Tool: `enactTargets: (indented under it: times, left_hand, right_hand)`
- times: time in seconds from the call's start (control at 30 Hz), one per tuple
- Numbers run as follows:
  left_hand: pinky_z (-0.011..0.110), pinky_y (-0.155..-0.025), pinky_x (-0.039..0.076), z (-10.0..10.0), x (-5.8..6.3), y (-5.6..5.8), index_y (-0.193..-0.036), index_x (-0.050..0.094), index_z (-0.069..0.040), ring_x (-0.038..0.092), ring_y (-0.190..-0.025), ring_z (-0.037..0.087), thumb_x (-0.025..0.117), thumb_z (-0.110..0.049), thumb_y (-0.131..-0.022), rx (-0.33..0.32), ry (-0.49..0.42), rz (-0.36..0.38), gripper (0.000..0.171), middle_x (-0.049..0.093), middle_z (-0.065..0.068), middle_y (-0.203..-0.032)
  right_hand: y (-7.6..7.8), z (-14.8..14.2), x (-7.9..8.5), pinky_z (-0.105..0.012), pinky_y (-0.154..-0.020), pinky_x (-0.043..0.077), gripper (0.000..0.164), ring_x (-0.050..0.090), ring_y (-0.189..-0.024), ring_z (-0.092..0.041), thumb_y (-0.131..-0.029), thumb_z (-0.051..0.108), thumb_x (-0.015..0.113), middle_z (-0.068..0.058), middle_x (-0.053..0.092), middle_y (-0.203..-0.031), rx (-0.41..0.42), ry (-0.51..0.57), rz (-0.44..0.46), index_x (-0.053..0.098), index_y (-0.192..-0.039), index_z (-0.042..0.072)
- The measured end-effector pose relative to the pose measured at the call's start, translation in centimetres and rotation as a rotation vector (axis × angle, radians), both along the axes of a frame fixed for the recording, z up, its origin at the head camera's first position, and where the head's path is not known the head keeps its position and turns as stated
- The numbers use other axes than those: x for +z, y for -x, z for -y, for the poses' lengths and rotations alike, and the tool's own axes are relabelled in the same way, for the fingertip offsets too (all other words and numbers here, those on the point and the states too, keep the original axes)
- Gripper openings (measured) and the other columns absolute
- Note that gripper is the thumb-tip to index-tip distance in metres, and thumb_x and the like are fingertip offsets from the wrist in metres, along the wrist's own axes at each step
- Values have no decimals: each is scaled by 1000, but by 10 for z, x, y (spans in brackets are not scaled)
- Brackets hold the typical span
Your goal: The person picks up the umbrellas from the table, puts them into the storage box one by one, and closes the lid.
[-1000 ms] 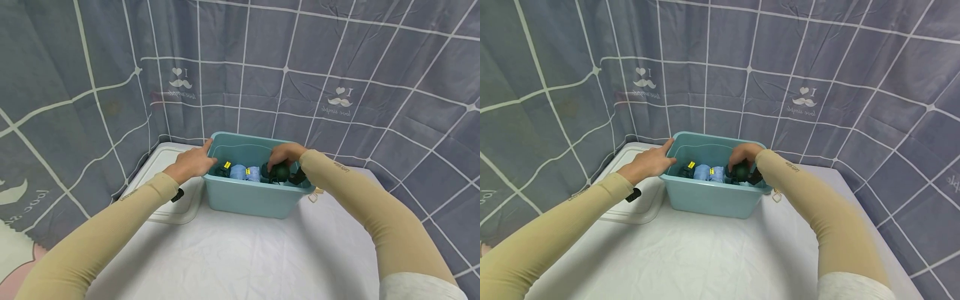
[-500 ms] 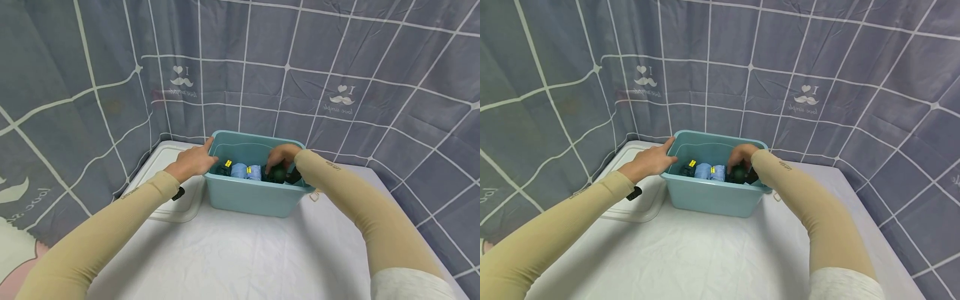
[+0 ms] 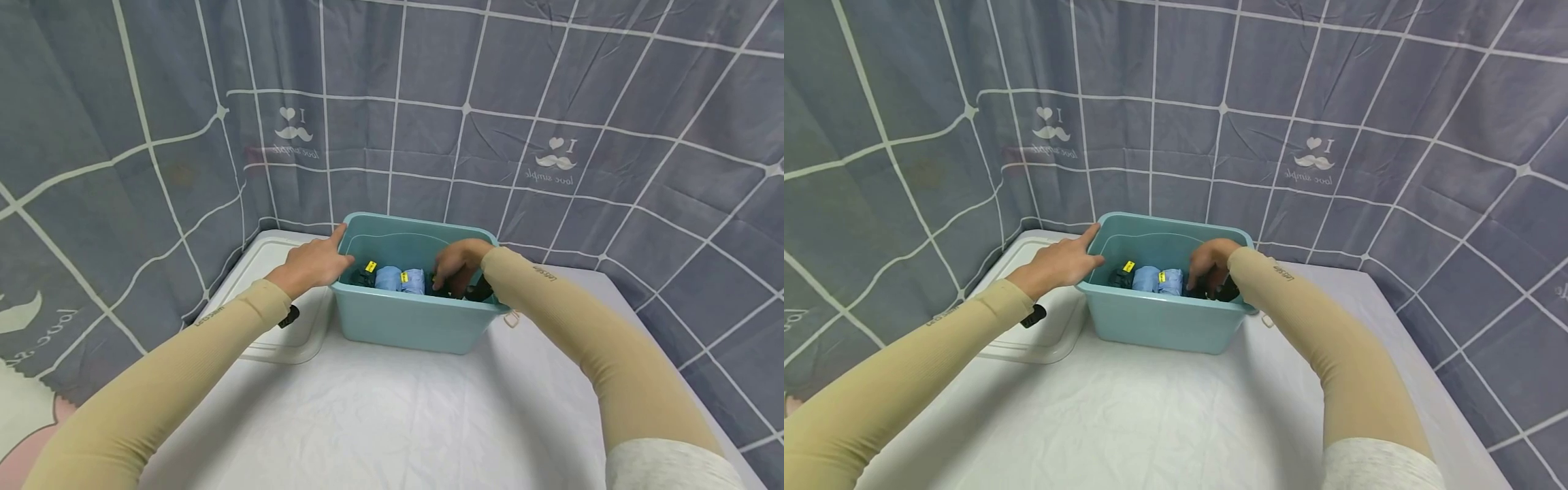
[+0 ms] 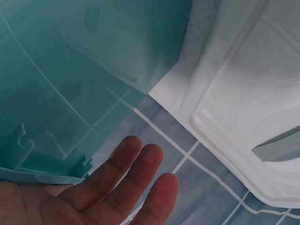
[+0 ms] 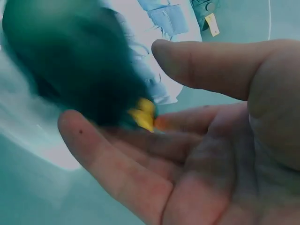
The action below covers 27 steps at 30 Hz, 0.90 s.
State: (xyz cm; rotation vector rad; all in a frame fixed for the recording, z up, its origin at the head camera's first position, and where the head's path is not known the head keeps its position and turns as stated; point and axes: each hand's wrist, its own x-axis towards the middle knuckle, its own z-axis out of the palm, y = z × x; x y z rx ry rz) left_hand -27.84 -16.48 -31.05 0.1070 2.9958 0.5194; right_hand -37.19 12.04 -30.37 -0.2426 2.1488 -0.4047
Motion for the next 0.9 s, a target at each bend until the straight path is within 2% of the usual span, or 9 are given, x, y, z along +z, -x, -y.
enactTargets:
  times: [0.07,0.2,0.33,0.47,0.7,0.9]
  left_hand:
    - [50,-74,47,0,0,0,-164,3,-23,65,-110,39,43,-49,-99,-2,3,-2,81,56,22,-143]
    - [51,-76,48,1,-1,1,-164,3,-23,64,-111,40,43,-49,-99,-5,4,-3,81,56,22,-143]
    - [51,-77,48,1,-2,2,-164,3,-23,64,-111,39,43,-49,-99,-4,2,-6,81,57,22,-143]
    - [52,-78,48,1,-2,2,-164,3,-23,64,-112,40,43,-49,-99,-5,1,-4,81,56,22,-143]
    - [50,-75,47,1,-1,2,-164,1,-24,64,-112,40,42,-49,-100,-7,0,9,81,54,23,-145]
    - [55,-82,47,1,-2,1,-164,3,-23,59,-121,43,42,-49,-100,-8,-6,1,80,51,24,-148]
  right_hand:
    - [0,-1,0,-51,-101,50,68,58,-128,-40,-101,13,58,-28,42,-153,-14,24,39,23,-158,-5]
    - [0,-2,0,-51,-102,49,69,42,-143,-41,-102,13,56,-26,37,-157,-7,19,64,20,-159,-2]
    - [0,-3,3,-49,-97,53,70,44,-142,-38,-102,18,58,-24,41,-156,34,-12,14,23,-160,2]
    - [-3,-7,11,-51,-98,52,68,46,-141,-38,-103,21,57,-22,45,-153,73,-8,-37,25,-161,7]
    - [-13,-22,33,-49,-100,51,62,50,-138,-37,-104,24,56,-20,45,-153,108,111,-144,31,-159,12]
    - [-19,-37,48,-48,-102,49,60,48,-139,-38,-104,23,56,-21,46,-152,81,195,-213,34,-158,10]
